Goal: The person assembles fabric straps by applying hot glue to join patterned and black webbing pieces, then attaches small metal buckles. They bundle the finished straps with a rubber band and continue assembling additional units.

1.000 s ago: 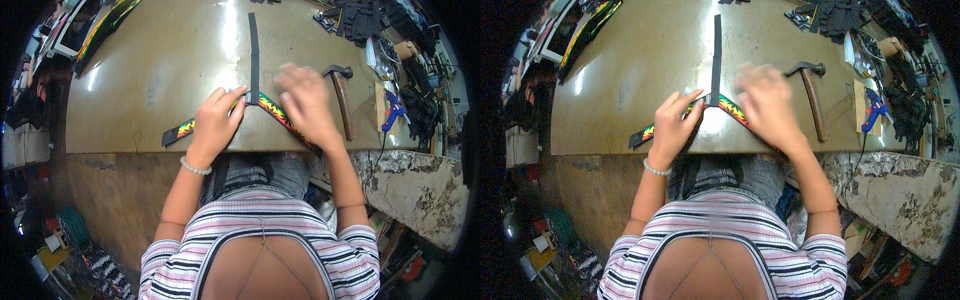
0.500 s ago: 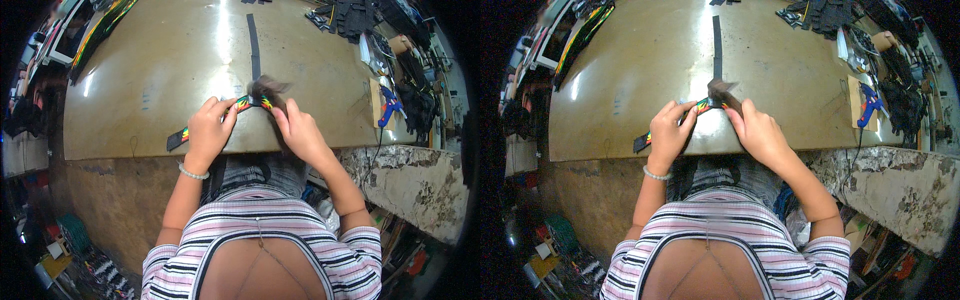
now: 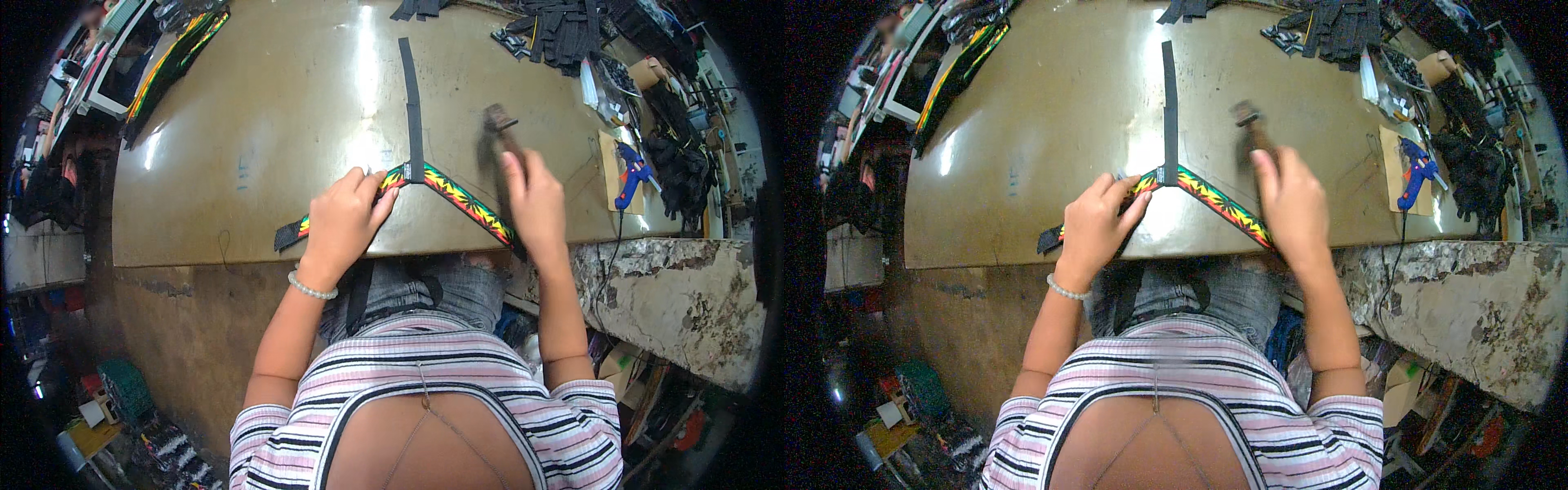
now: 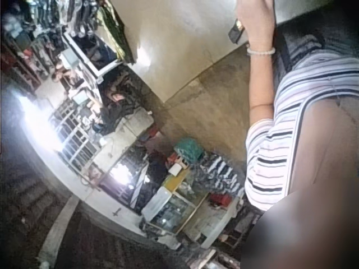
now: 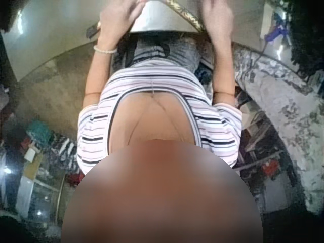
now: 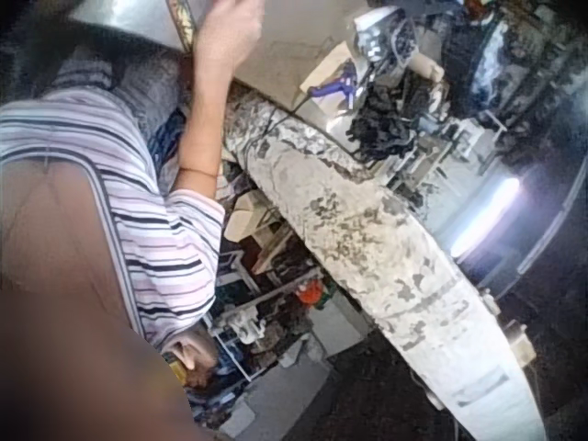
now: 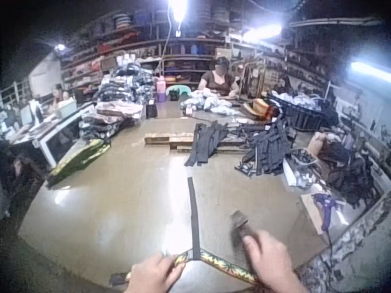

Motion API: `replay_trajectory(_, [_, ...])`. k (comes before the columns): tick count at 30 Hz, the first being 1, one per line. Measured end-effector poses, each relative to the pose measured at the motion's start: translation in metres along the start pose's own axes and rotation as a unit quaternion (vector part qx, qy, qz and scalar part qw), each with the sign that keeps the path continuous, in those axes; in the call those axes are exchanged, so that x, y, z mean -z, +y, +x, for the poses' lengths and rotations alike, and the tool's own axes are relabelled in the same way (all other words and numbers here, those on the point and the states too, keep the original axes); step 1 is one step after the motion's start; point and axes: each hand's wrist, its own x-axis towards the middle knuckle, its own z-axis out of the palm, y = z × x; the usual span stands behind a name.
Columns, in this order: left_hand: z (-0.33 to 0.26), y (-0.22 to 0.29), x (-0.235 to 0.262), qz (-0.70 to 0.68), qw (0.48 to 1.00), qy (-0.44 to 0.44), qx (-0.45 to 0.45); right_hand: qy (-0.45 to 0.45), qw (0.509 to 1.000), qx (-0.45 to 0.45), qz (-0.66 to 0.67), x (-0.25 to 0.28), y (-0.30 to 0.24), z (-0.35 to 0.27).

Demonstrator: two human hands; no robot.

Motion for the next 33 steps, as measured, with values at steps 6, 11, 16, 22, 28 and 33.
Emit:
replay_trajectory(6, [0.014, 0.011, 0.018, -0.139, 0.99, 0.009, -0.03, 0.112, 0.965, 0.075, -0.226, 0.012, 0.007, 0.036])
replay_trajectory(11, [0.023, 0.043, 0.006, -0.289, 0.955, 0.068, 0.004, -0.219, 0.746, -0.099, 0.621, -0.022, -0.074, 0.023])
replay_trajectory(16, [0.021, 0.044, 0.018, -0.119, 0.989, 0.062, -0.06, -0.196, 0.769, -0.128, 0.595, -0.029, -0.07, 0.041])
replay_trajectory(22, [0.038, 0.023, 0.028, -0.157, 0.985, 0.023, -0.069, -0.467, 0.681, -0.083, 0.558, -0.013, -0.045, 0.051])
replay_trajectory(28, [0.029, 0.025, 0.009, -0.223, 0.973, -0.035, 0.04, -0.377, 0.704, -0.123, 0.589, -0.029, -0.061, 0.069])
replay_trajectory(33, [0.025, 0.02, -0.008, -0.061, 0.993, -0.016, 0.096, -0.122, 0.892, 0.296, 0.32, -0.015, -0.055, 0.073])
